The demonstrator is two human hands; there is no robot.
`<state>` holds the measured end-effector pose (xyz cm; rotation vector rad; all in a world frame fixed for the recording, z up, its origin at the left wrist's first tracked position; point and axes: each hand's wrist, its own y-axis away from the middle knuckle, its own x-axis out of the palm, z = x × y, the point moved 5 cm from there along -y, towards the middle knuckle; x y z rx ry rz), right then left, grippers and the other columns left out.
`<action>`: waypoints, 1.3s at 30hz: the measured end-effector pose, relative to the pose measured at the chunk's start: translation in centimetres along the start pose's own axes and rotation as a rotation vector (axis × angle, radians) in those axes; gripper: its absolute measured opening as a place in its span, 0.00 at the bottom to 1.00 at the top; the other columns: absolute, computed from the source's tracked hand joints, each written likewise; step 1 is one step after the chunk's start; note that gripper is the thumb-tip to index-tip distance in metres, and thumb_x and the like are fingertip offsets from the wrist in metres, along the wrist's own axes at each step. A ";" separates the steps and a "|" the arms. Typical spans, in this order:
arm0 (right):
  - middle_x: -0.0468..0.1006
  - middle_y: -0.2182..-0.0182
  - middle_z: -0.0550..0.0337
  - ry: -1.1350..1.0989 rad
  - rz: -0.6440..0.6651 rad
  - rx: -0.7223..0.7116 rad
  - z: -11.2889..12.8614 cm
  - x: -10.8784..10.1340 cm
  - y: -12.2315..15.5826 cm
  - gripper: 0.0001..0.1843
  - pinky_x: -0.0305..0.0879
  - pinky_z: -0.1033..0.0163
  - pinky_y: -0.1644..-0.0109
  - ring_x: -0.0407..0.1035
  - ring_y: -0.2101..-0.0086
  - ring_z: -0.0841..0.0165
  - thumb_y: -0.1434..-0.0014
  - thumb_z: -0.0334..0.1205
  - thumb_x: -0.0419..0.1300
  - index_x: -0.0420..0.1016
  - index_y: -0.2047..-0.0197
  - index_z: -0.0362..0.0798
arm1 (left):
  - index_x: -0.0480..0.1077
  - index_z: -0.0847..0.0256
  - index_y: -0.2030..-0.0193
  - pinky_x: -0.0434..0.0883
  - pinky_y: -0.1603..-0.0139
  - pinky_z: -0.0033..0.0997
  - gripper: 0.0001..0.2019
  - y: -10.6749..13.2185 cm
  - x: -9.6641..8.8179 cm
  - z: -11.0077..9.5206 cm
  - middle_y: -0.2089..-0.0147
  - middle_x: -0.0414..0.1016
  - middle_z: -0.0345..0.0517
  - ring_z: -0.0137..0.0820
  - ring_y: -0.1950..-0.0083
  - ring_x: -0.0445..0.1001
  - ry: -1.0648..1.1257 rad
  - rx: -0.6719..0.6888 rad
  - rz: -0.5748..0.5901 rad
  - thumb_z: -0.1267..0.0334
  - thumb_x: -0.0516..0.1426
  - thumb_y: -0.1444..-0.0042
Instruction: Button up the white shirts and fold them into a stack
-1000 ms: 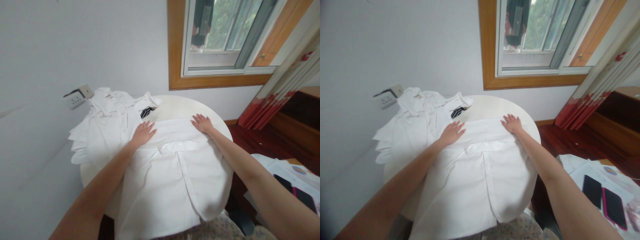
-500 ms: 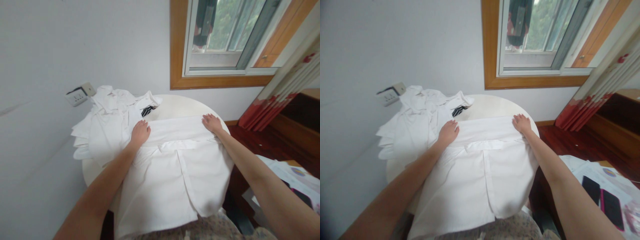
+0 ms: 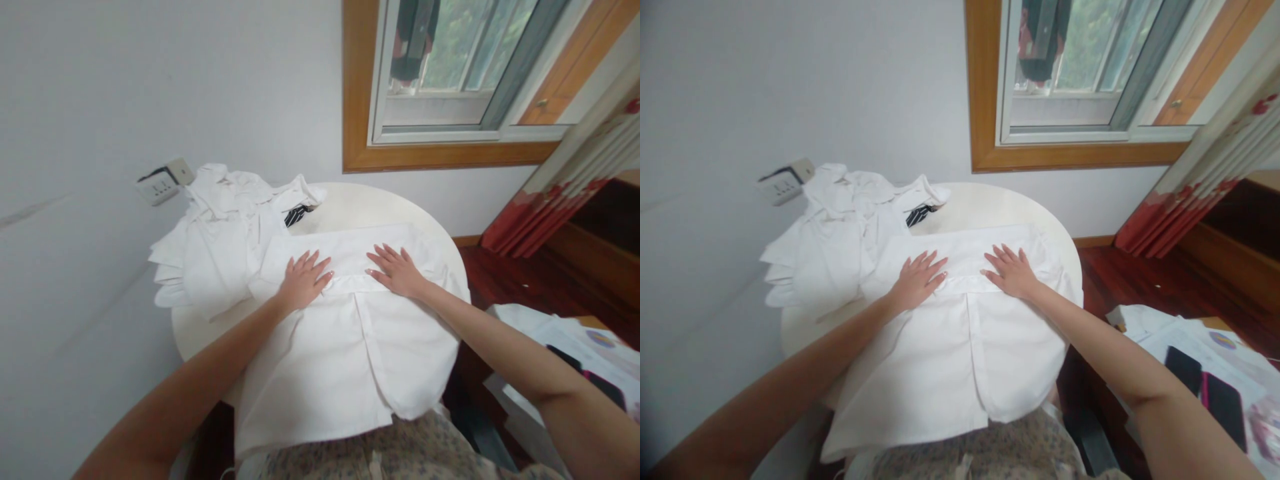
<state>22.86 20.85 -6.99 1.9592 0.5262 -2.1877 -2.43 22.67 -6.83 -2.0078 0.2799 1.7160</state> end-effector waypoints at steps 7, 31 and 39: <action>0.50 0.30 0.58 -0.012 -0.025 0.040 -2.0 0.4 -1.2 0.34 0.38 0.38 0.32 0.43 0.32 0.57 0.33 0.63 0.36 0.55 0.30 0.58 | 0.56 0.44 0.31 0.46 0.30 0.57 0.28 -3.3 1.1 1.6 0.26 0.50 0.43 0.43 0.26 0.46 -0.004 0.076 0.095 0.42 0.39 0.34; 0.55 0.31 0.55 -0.056 -0.043 -0.204 0.9 -1.1 -1.7 0.25 0.42 0.41 0.32 0.46 0.32 0.58 0.30 0.49 0.44 0.64 0.35 0.55 | 0.64 0.60 0.37 0.59 0.32 0.48 0.22 3.0 -2.9 -0.9 0.33 0.63 0.54 0.39 0.32 0.60 0.098 0.296 -0.050 0.60 0.49 0.35; 0.51 0.30 0.53 -0.189 0.104 -0.465 9.0 -2.1 4.5 0.31 0.34 0.43 0.30 0.41 0.31 0.59 0.32 0.58 0.45 0.58 0.31 0.53 | 0.56 0.62 0.32 0.57 0.29 0.47 0.25 11.2 -3.9 -0.9 0.30 0.58 0.54 0.38 0.28 0.53 0.136 0.286 0.011 0.58 0.47 0.33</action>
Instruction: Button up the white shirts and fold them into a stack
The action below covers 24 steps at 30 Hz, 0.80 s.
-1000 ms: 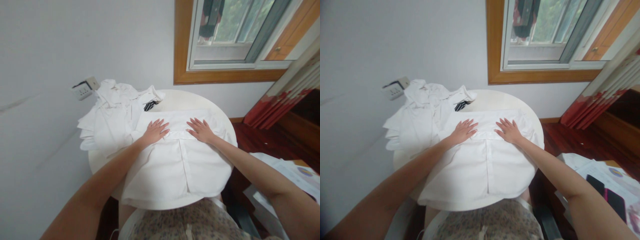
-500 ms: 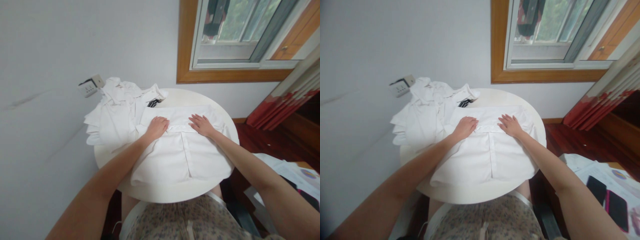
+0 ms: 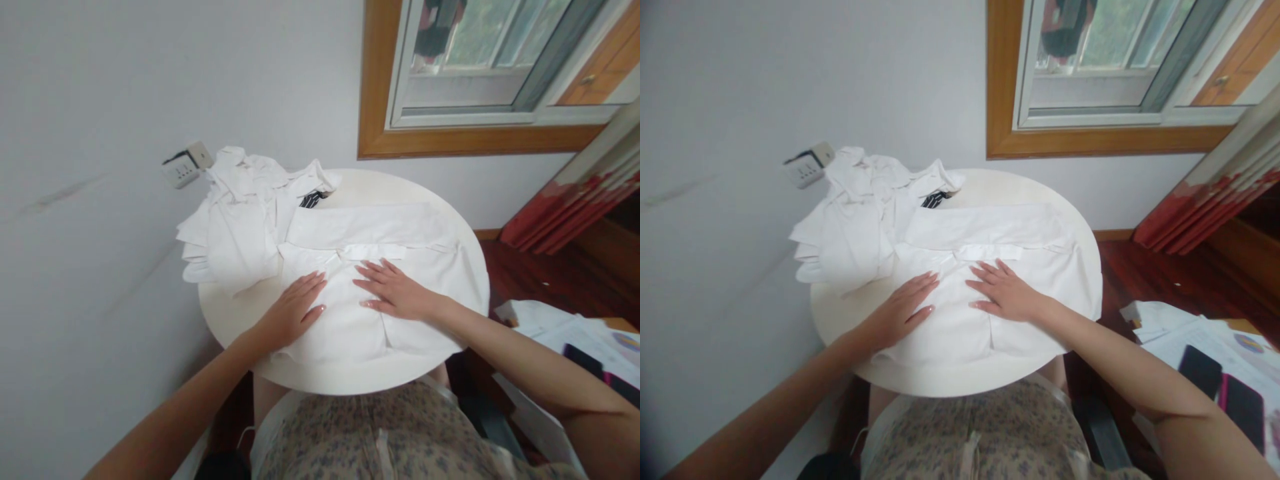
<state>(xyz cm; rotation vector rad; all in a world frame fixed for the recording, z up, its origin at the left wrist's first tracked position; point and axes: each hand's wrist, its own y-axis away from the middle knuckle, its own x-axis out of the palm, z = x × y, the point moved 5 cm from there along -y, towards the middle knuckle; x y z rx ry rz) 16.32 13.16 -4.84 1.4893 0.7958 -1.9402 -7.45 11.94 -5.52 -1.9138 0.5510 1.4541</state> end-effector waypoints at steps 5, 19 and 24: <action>0.52 0.31 0.55 -0.121 0.033 -0.050 3.4 -0.2 2.4 0.34 0.33 0.44 0.29 0.43 0.32 0.60 0.34 0.58 0.50 0.53 0.29 0.57 | 0.52 0.60 0.29 0.53 0.28 0.46 0.28 2.8 -1.0 -2.4 0.28 0.54 0.52 0.37 0.27 0.51 0.004 0.018 0.073 0.56 0.48 0.34; 0.60 0.34 0.61 -0.254 0.035 0.038 4.7 -1.0 4.4 0.22 0.32 0.40 0.30 0.46 0.33 0.57 0.36 0.56 0.55 0.72 0.41 0.64 | 0.42 0.62 0.27 0.54 0.28 0.44 0.36 7.7 -1.9 -5.1 0.28 0.54 0.53 0.38 0.28 0.54 -0.070 0.048 0.080 0.49 0.50 0.36; 0.64 0.36 0.62 -0.294 0.027 0.064 4.8 -1.0 6.3 0.24 0.37 0.41 0.30 0.48 0.33 0.58 0.36 0.54 0.55 0.68 0.38 0.64 | 0.50 0.55 0.28 0.53 0.29 0.50 0.39 8.6 -1.8 -5.4 0.28 0.52 0.51 0.43 0.28 0.52 -0.142 0.084 0.074 0.39 0.52 0.41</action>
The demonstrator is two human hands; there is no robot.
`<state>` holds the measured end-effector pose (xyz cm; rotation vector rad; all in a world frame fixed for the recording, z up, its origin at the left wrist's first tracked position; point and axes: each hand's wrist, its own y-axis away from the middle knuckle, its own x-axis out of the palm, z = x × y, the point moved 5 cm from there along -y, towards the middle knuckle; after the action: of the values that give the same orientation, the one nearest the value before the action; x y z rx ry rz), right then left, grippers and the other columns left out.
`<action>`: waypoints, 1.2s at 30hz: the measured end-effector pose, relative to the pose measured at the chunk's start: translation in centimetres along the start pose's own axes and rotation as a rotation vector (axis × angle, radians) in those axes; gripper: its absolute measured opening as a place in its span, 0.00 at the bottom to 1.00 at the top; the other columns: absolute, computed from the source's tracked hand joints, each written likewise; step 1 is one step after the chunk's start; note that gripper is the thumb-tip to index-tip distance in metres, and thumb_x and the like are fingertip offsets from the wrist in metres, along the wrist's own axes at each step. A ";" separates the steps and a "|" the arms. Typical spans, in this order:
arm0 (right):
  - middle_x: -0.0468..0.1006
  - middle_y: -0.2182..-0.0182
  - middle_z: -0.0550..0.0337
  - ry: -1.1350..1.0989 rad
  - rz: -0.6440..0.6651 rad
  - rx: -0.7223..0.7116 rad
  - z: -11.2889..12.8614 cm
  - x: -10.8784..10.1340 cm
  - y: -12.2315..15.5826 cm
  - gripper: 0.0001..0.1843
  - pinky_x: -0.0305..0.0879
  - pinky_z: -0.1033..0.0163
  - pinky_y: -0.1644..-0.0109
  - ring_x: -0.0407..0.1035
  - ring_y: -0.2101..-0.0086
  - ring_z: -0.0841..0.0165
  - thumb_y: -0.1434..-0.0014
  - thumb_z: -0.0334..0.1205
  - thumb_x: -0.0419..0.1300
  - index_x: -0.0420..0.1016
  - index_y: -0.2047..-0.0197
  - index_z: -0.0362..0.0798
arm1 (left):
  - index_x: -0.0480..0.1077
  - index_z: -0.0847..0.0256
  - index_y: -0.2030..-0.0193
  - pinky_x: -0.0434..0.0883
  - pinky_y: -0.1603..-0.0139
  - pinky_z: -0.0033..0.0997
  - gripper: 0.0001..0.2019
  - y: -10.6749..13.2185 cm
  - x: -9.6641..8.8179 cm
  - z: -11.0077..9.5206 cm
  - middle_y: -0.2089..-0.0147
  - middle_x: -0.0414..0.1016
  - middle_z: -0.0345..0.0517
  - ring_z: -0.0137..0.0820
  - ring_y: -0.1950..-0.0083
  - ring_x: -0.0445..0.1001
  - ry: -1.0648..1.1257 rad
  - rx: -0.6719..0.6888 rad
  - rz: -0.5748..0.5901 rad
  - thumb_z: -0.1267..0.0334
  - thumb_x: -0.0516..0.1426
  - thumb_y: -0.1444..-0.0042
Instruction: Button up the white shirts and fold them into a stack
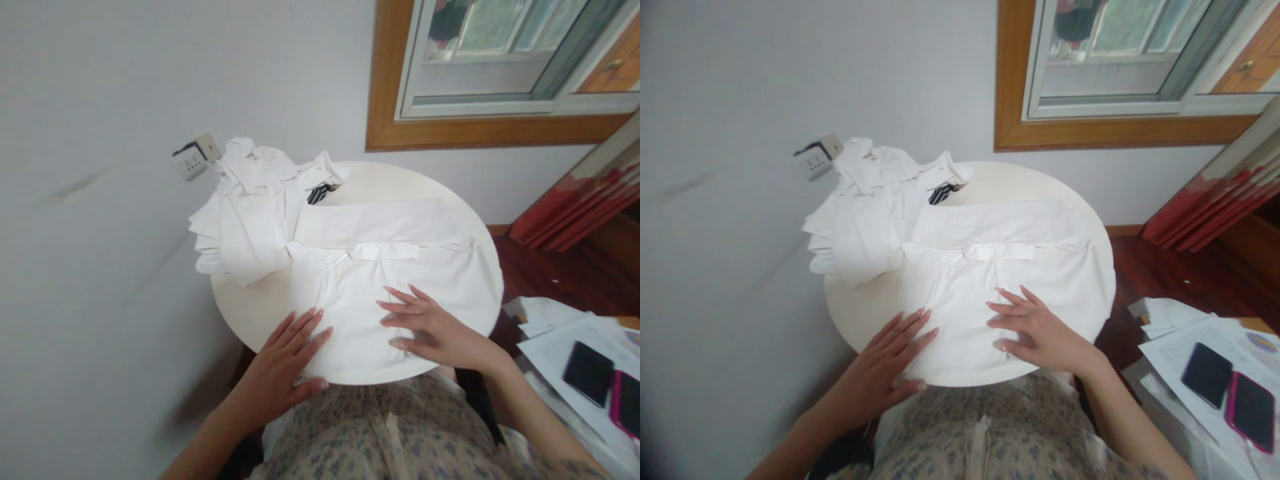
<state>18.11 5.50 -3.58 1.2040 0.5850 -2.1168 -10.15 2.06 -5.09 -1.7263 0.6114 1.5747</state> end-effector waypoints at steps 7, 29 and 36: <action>0.46 0.29 0.58 0.193 -0.118 0.114 0.4 1.8 1.9 0.41 0.35 0.31 0.32 0.39 0.31 0.51 0.41 0.63 0.57 0.49 0.29 0.65 | 0.52 0.49 0.29 0.47 0.28 0.55 0.36 0.0 0.2 0.1 0.30 0.59 0.44 0.46 0.27 0.49 -0.061 0.082 0.022 0.41 0.52 0.41; 0.48 0.30 0.50 0.214 -0.092 0.093 1.5 1.9 2.6 0.46 0.32 0.33 0.32 0.37 0.31 0.50 0.45 0.67 0.57 0.51 0.29 0.57 | 0.69 0.50 0.41 0.73 0.43 0.29 0.18 0.1 -4.1 2.5 0.47 0.79 0.38 0.29 0.46 0.76 0.079 0.163 -0.241 0.66 0.53 0.36; 0.57 0.33 0.44 0.218 -0.232 0.132 2.7 1.6 2.9 0.46 0.45 0.38 0.32 0.48 0.33 0.54 0.42 0.56 0.62 0.49 0.28 0.48 | 0.73 0.58 0.59 0.76 0.61 0.25 0.11 -6.9 -7.1 4.1 0.63 0.82 0.42 0.30 0.63 0.80 0.133 -0.159 -0.396 0.59 0.51 0.35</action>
<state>17.93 1.19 -3.88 1.5176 0.7209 -2.2608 -8.68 8.80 3.11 -1.9397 0.1897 1.2637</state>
